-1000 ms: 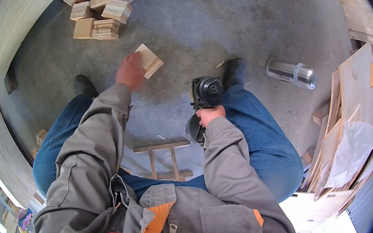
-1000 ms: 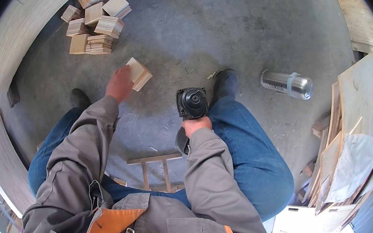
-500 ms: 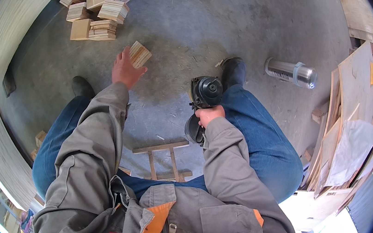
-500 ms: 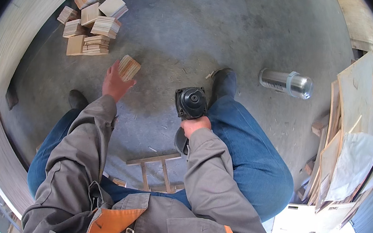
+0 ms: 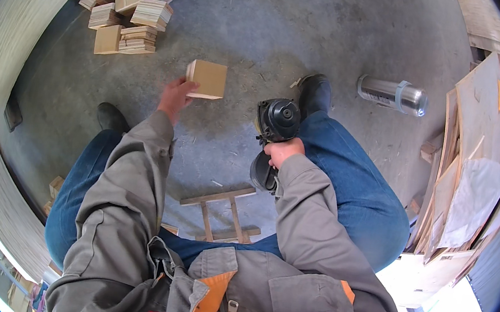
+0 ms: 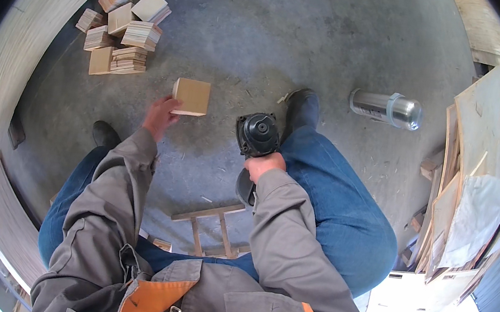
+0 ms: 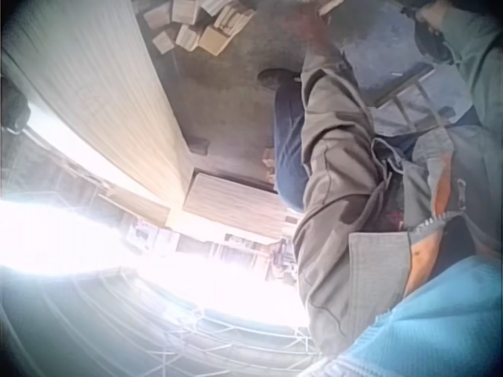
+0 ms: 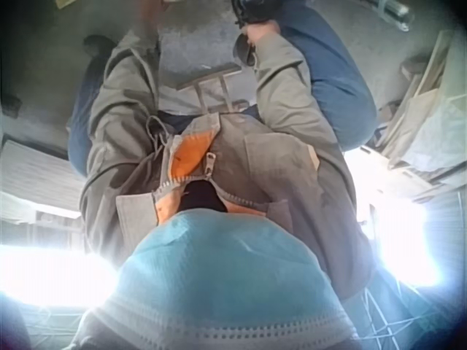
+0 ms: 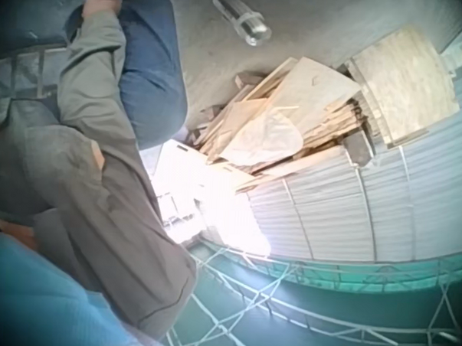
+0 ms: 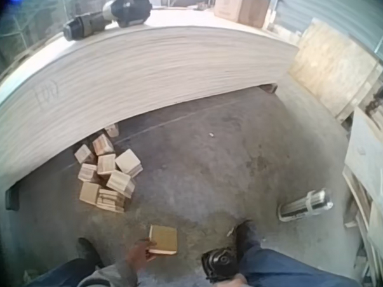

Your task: The person sits on the floor and repeatedly picks up small wooden blocks, uses a nail gun to fasten them together, and places the assembled pieces into a growing pile. The process is repeated continuously with new blocks from a nearby stack.

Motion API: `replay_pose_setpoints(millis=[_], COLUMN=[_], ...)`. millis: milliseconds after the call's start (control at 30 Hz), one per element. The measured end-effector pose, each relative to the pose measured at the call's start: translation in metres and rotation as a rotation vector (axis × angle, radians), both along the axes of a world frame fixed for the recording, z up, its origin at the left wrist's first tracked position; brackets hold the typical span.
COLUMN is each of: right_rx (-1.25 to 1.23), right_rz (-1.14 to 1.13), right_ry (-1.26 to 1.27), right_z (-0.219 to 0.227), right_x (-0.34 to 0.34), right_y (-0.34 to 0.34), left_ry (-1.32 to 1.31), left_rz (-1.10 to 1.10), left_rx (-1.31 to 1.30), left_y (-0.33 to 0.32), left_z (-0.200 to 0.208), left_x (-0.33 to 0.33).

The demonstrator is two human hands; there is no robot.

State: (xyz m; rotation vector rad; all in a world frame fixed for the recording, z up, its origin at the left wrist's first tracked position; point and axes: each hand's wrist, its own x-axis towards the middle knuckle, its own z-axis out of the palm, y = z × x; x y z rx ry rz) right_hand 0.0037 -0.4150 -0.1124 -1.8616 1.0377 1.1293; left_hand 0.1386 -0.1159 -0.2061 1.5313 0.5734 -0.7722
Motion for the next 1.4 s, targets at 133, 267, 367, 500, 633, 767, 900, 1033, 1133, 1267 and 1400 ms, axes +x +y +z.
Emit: replay_pose_setpoints(millis=[133,267,367,500,633,767,900,1033,1133,1267,1400], right_rx=[0.008,-0.004,0.012,0.011,-0.009,0.002,0.026,-0.032,-0.044,0.011,-0.052], right_rz=[-0.003,-0.17,-0.159,-0.23,-0.214,-0.041,-0.039,-0.028,-0.002,0.344,0.133], right_ry=[-0.012,-0.012,-0.031,-0.047,-0.042,-0.031,-0.056,-0.057,-0.077,-0.206,-0.093], right_z=[0.008,0.013,0.011,0.01,0.022,0.018,0.015,0.013,0.02,-0.029,-0.007], right_x=[0.003,0.006,0.005,0.004,0.01,0.009,0.01,0.006,0.009,-0.007,0.0], right_y=[-0.002,0.002,-0.002,-0.003,0.004,0.006,0.005,0.013,0.027,0.0,0.022], left_ry=[0.07,0.055,-0.028,-0.025,-0.067,-0.255,-0.212,-0.353,-0.446,-0.647,-0.896], left_rz=[0.212,0.07,0.059,0.069,0.193,0.066,0.274,0.341,0.357,0.141,0.01], left_rx=[0.033,0.15,0.201,0.187,0.132,0.266,0.129,-0.015,-0.101,-0.089,0.01], left_y=[-0.028,-0.02,-0.02,-0.02,-0.012,0.007,0.011,0.011,0.024,0.05,0.085], left_z=[-0.011,-0.022,-0.027,-0.022,-0.017,-0.002,0.053,0.138,0.213,0.314,0.406], left_x=[-0.03,-0.04,-0.039,-0.041,-0.042,-0.029,0.004,0.031,0.041,0.039,-0.009])
